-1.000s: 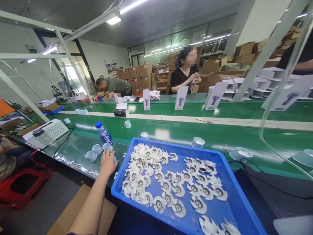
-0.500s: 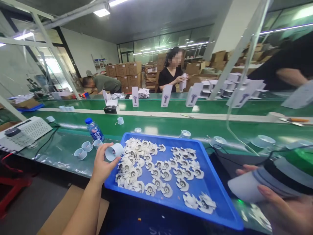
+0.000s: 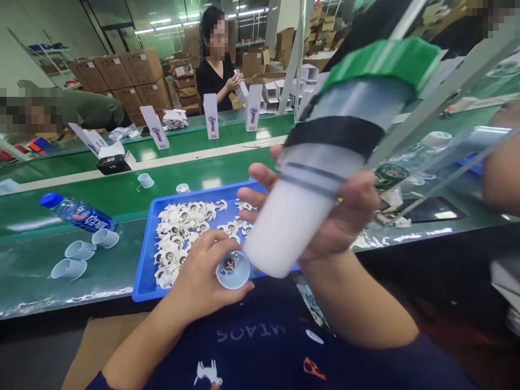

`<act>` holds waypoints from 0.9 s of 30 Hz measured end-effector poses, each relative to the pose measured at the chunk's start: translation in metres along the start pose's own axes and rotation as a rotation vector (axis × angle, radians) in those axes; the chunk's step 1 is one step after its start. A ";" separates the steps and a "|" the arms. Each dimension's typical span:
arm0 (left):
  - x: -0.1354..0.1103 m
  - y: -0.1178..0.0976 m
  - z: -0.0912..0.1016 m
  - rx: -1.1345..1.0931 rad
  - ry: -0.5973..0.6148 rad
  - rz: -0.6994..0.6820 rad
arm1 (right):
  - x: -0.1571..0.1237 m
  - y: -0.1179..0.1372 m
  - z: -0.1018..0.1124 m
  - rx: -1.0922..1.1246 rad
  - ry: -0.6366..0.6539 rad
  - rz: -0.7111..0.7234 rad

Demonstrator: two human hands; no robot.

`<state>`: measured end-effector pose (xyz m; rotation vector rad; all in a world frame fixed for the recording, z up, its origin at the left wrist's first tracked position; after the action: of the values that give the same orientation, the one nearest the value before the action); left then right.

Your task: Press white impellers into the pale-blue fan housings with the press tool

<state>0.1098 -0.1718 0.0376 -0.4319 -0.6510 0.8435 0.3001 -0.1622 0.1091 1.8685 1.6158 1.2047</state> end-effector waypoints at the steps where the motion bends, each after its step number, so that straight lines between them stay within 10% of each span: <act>1: -0.001 -0.003 0.000 -0.015 0.005 0.000 | 0.004 -0.005 -0.007 0.021 0.028 0.026; 15: 0.000 -0.008 0.000 -0.120 0.000 0.119 | 0.008 -0.041 -0.011 -0.014 0.149 0.260; 27: 0.003 0.001 -0.006 -0.166 0.187 0.258 | 0.020 -0.044 -0.007 0.007 0.032 0.149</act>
<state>0.1151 -0.1697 0.0340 -0.7480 -0.4988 0.9827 0.2670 -0.1338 0.0864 2.0145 1.5214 1.2977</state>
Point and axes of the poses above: each hand's wrist, its own x-axis towards the middle knuckle, its own z-axis out of the back of the hand, y = z × x, the point moved 2 cm from there along x, towards the middle knuckle, and after that the axes turned 8 degrees about z, right-handed, at the moved point
